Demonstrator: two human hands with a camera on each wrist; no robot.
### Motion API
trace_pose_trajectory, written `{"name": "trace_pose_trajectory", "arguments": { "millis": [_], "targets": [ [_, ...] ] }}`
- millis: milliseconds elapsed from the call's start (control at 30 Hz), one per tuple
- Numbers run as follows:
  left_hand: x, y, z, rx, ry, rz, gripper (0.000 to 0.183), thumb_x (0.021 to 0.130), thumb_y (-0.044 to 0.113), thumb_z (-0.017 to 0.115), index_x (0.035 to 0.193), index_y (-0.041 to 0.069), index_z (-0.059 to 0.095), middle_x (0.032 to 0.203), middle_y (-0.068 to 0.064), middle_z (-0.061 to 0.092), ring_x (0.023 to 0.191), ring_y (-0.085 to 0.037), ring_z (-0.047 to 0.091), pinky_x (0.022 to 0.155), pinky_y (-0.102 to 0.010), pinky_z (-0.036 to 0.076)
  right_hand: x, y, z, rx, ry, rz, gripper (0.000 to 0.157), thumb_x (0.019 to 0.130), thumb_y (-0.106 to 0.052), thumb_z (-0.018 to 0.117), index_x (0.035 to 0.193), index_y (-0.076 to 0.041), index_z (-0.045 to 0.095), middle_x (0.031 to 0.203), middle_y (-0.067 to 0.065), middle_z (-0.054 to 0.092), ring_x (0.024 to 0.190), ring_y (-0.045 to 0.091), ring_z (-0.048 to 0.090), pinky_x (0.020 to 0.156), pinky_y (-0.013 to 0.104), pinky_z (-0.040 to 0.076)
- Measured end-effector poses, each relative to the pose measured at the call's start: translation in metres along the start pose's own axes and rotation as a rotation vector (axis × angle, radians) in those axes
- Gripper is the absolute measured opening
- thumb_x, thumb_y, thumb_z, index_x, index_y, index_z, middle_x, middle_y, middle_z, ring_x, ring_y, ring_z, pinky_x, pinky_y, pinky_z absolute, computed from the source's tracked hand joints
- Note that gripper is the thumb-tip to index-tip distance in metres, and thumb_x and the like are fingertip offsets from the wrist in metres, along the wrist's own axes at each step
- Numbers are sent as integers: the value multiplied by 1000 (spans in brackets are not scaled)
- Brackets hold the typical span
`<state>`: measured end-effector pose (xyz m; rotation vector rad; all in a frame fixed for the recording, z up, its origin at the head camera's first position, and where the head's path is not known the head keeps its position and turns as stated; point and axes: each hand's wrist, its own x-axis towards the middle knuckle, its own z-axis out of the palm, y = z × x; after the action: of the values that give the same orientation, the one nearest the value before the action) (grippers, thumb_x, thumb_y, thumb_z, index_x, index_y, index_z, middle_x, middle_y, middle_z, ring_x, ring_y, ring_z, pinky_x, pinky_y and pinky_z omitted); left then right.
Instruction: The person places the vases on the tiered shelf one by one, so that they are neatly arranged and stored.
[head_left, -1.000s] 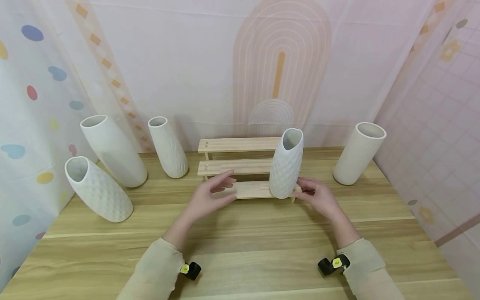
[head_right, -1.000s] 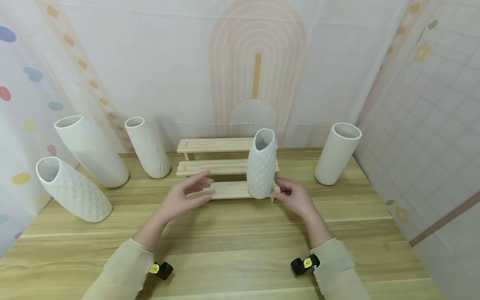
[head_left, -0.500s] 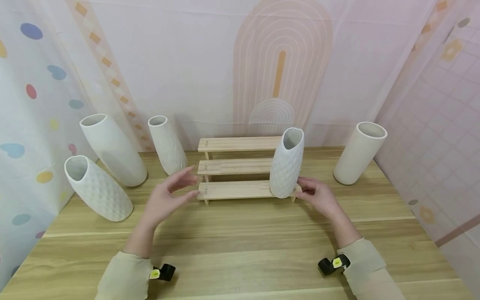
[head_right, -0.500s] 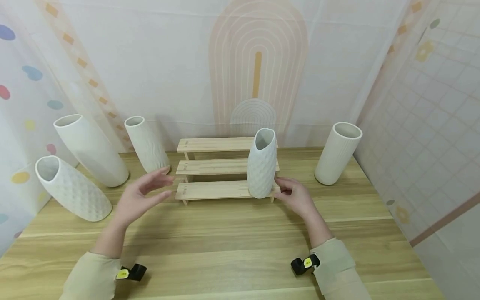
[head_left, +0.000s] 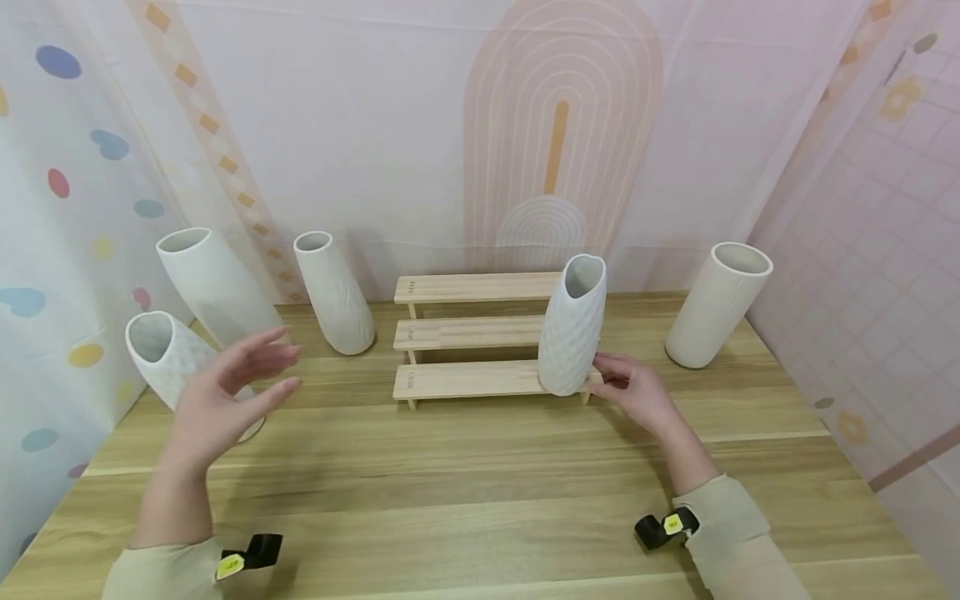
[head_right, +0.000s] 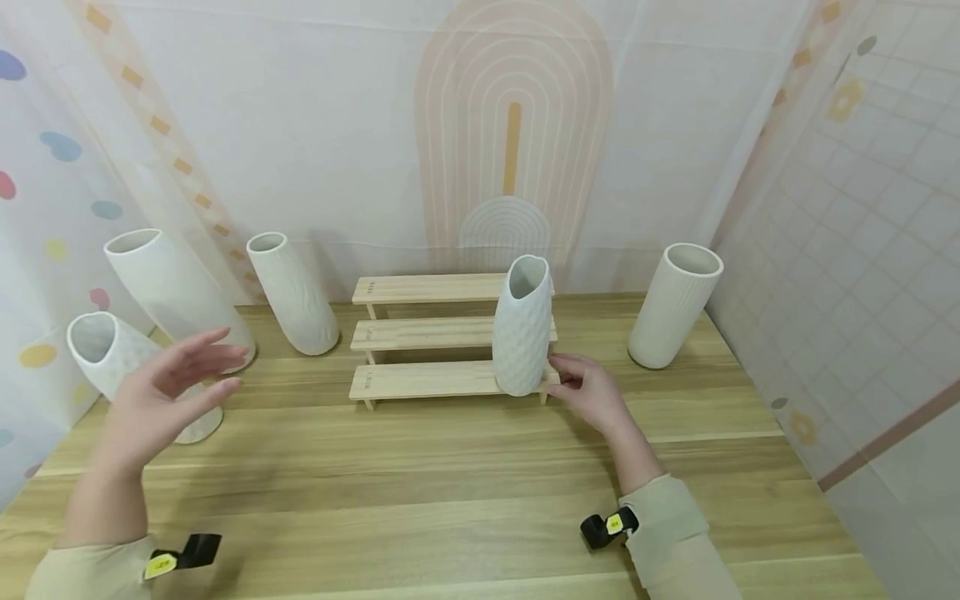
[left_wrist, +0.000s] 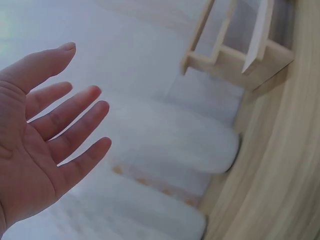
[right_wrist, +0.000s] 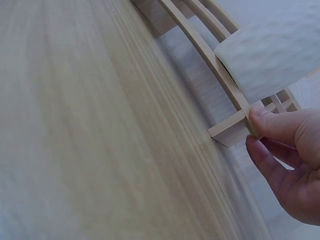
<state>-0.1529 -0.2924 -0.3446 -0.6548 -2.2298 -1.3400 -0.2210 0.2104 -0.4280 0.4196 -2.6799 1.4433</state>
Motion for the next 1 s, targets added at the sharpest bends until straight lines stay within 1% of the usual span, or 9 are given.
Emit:
{"name": "trace_pose_trajectory", "arguments": {
  "millis": [300,433,500,633,700,767,867,933,1000],
  "targets": [
    [-15,15,-45,121,51,-47,65,75,-27,67,135,-7,54,115,6,69,104,-4,64,88,-12,46,-1,-2,0,-3,4,0,43,90,-4,73,129,8,61,132,25,58,102,33,62,89,45,52],
    [-22,20,-62,54,137,-25,60,75,-30,64,132,-15,52,116,0,70,104,-7,64,89,-13,46,-1,-2,0,-11,7,-7,43,90,-5,73,129,8,61,132,25,58,102,33,62,89,46,52],
    [-25,21,-70,9,199,-38,58,76,-30,63,131,-16,51,116,-2,70,104,-8,65,90,-13,47,-1,-1,0,-17,10,-8,43,90,-5,73,128,8,61,132,25,58,102,33,62,89,45,52],
    [-28,14,-83,-208,299,-42,59,78,-31,59,133,-17,49,116,-7,70,103,-12,66,89,-14,48,-1,0,0,-20,15,-12,42,89,-4,73,128,8,62,131,24,58,100,33,62,88,44,53],
    [-30,9,-89,-232,342,-49,59,79,-31,57,135,-15,49,118,-7,69,104,-12,65,88,-13,48,-1,1,-1,-27,15,-16,42,89,-3,73,128,7,62,131,24,59,100,32,63,87,43,53],
    [-33,4,-94,-211,393,-83,60,81,-30,56,137,-11,50,120,-6,68,105,-12,65,86,-12,48,-2,1,-1,-33,13,-16,43,88,-3,74,128,7,62,131,23,59,100,32,63,87,41,53],
    [-36,-3,-98,-58,458,-185,61,82,-29,55,139,-5,52,123,0,67,107,-8,63,84,-9,47,-2,0,-1,-39,5,-11,43,89,-4,74,129,5,62,131,22,59,100,31,63,87,40,53],
    [-38,-9,-101,-60,486,-245,63,83,-28,56,140,-2,52,124,1,66,107,-7,61,83,-8,46,-1,0,-1,-33,0,-4,43,89,-5,74,129,4,62,132,21,59,101,31,63,87,41,53],
    [-40,-16,-103,-111,486,-276,65,83,-28,57,141,0,52,125,3,65,108,-6,61,83,-8,46,-1,-1,-1,-28,-5,-3,43,89,-5,74,129,4,62,132,21,59,101,31,63,88,41,53]
  ]
}}
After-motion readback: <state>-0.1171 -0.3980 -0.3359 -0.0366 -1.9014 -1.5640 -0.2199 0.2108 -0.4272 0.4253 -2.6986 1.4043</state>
